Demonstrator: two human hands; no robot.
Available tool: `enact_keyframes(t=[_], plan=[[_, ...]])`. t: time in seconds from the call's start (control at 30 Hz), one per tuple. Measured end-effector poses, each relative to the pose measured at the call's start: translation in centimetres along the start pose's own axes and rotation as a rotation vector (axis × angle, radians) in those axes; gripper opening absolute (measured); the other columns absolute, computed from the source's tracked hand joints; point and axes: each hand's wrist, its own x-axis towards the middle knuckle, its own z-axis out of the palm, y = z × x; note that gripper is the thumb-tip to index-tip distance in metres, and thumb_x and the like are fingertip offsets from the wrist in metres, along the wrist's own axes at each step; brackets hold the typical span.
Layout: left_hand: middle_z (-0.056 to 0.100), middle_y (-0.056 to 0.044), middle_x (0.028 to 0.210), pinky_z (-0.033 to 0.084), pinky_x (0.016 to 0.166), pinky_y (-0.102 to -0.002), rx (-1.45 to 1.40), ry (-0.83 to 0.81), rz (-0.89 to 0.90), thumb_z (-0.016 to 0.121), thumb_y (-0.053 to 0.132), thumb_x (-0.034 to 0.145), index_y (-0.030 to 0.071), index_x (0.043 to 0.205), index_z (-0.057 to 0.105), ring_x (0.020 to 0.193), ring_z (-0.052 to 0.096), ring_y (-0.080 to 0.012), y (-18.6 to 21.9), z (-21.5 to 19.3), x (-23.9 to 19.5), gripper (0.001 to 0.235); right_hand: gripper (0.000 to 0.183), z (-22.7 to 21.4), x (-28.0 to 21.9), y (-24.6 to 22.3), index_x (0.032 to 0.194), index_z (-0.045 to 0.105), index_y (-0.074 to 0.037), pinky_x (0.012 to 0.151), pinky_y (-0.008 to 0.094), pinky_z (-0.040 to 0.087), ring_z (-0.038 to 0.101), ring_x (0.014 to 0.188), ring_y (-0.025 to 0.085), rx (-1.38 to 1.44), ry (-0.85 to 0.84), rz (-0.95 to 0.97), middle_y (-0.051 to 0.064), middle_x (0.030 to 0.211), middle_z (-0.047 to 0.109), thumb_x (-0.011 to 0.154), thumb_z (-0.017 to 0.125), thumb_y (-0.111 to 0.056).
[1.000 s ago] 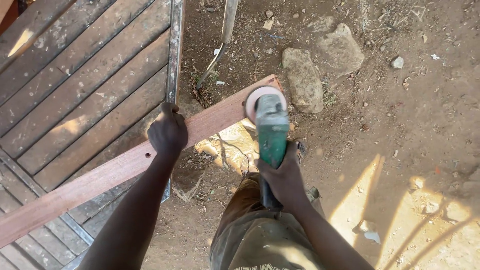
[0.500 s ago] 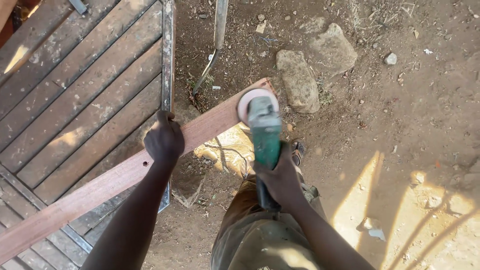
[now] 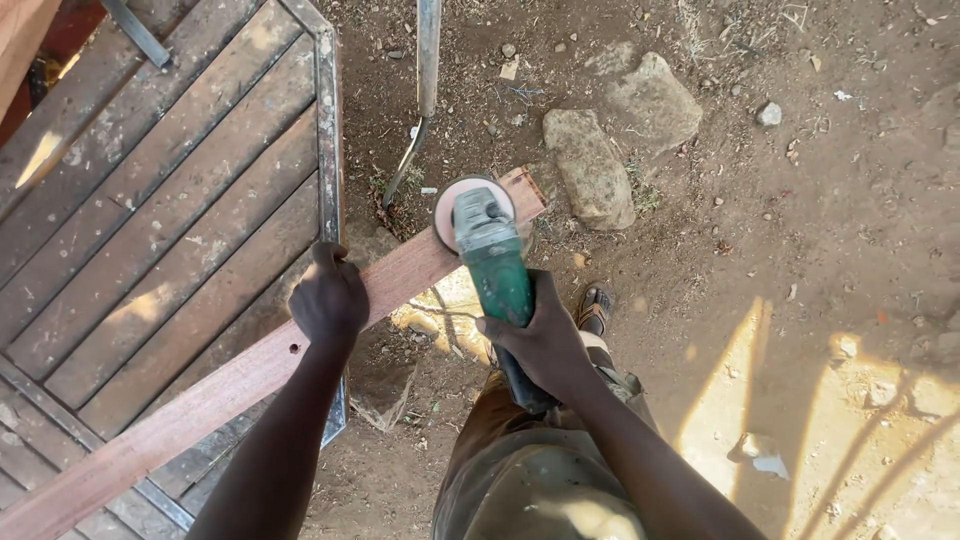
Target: Sanding wooden furniture components using an angle grinder with a sanding disc
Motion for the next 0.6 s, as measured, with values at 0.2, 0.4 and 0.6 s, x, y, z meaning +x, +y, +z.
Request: enact_keyframes(t=[0.2,0.4,0.6], plan=[[0.07,-0.014,0.082,0.056,0.08,-0.059,-0.014,0.02,0.025,0.043,0.029,0.101,0.027,0.11,0.047,0.082,0.073,-0.0445,-0.2,0.3,0.1,0.01,0.069,-0.1,1.3,0.8,0.133,0.037,-0.009,0.082,0.061,0.051,0.067,0.096,0.05,0.088,0.081,-0.047,0.025,0.099,0.06,0.089,0.077,-0.044],[0.069,-0.019,0.082,0.055,0.081,-0.062,-0.026,0.029,0.024,0.042,0.028,0.099,0.027,0.112,0.047,0.083,0.072,-0.0485,-0.3,0.4,0.3,0.014,0.076,0.3,-1.3,-2.0,0.135,0.042,-0.011,0.083,0.056,0.055,0.071,0.092,0.043,0.054,-0.04,0.023,0.02,0.099,0.064,0.078,0.085,-0.038],[0.069,-0.015,0.079,0.055,0.079,-0.061,-0.018,0.025,0.028,0.043,0.03,0.099,0.029,0.111,0.047,0.082,0.073,-0.0459,-0.7,1.0,0.4,0.013,0.076,-2.6,-0.4,-1.0,0.139,0.036,-0.008,0.083,0.064,0.054,0.07,0.095,0.051,-0.11,0.119,0.077,0.027,0.106,0.062,0.084,0.079,-0.038]])
